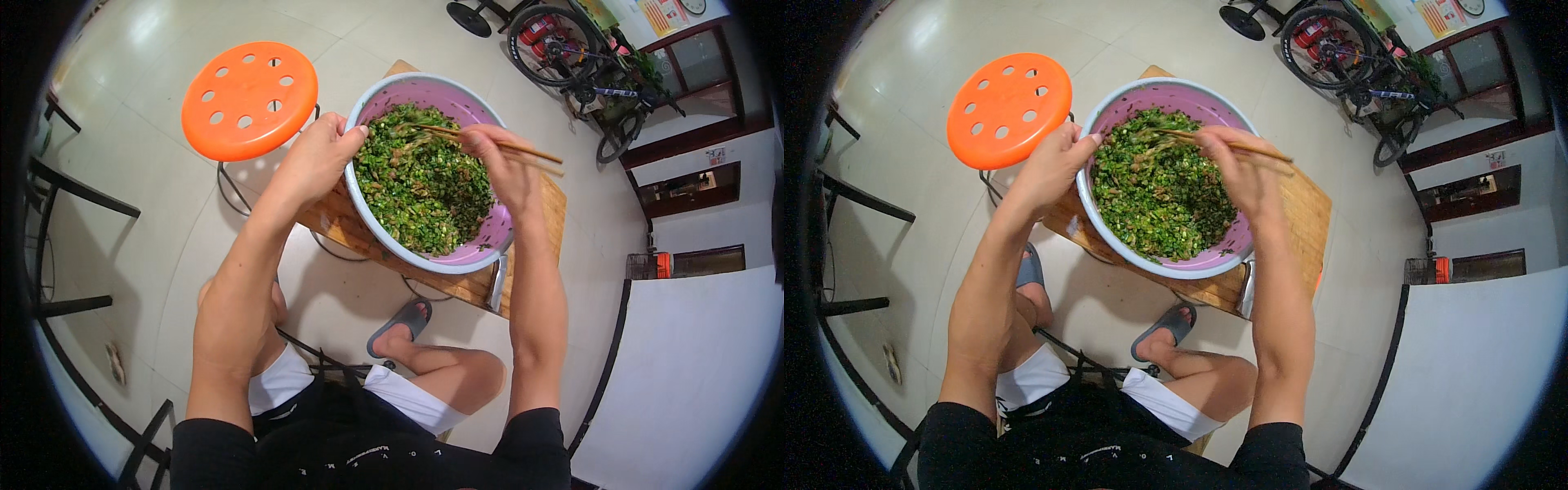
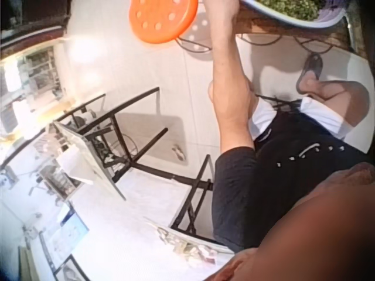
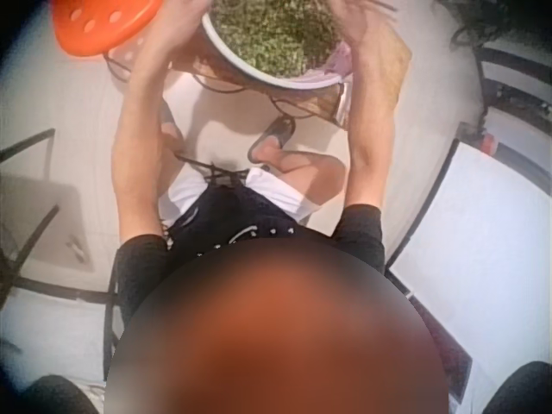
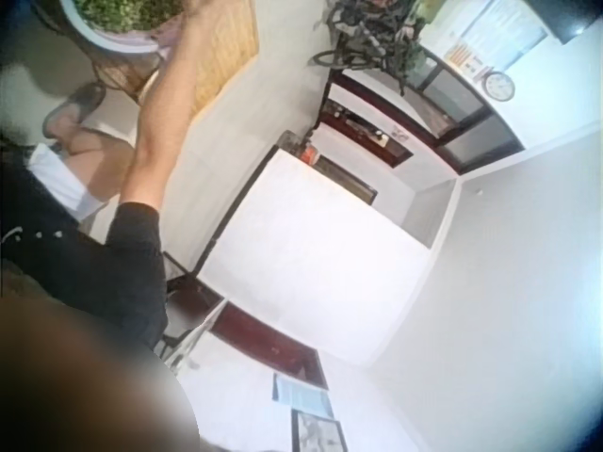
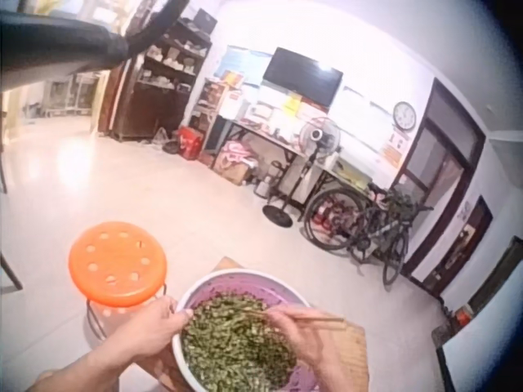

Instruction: The person sits on a low stool and uses chopsticks to mix chopped green vegetables in a large pink bowl. The person continuously stirs and lifts the vegetable mixture to ensure even blending throughout the clip.

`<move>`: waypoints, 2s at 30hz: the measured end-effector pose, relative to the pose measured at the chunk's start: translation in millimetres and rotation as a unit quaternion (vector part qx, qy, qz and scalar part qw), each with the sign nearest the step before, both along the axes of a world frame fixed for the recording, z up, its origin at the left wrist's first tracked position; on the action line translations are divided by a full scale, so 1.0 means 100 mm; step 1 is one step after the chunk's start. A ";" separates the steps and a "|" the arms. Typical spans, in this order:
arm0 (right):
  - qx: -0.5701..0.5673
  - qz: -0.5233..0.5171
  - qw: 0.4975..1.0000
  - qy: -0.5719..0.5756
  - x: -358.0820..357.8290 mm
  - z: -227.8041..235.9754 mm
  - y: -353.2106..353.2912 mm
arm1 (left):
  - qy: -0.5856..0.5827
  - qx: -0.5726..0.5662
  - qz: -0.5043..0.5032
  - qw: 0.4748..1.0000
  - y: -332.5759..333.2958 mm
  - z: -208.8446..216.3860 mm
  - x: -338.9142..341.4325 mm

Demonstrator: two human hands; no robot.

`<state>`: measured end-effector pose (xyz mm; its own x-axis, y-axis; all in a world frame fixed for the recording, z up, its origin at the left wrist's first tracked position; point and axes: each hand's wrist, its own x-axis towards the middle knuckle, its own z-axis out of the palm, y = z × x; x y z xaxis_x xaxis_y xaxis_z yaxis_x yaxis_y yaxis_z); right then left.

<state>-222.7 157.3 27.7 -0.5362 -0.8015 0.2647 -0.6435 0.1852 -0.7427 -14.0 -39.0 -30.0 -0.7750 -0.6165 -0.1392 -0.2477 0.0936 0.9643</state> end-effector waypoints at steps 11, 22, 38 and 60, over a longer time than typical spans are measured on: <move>0.066 -0.064 0.995 -0.044 0.12 0.59 1.08 | 0.016 -0.007 0.001 1.000 0.02 0.00 0.05; 0.035 0.268 0.962 0.048 0.66 0.30 0.32 | 0.012 -0.007 0.006 1.000 0.00 -0.10 -0.02; 0.043 -0.046 0.994 -0.093 -0.08 0.35 0.51 | 0.004 -0.002 0.010 1.000 0.04 0.04 0.05; 0.185 0.104 0.977 -0.001 -0.76 0.30 -0.41 | 0.007 -0.002 0.006 1.000 0.03 0.03 0.04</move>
<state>-298.5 116.6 58.0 -0.3518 -0.9338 -0.0655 -0.6939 0.3071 -0.6513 -9.9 -36.5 -27.1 -0.7695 -0.6261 -0.1262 -0.2353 0.0943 0.9673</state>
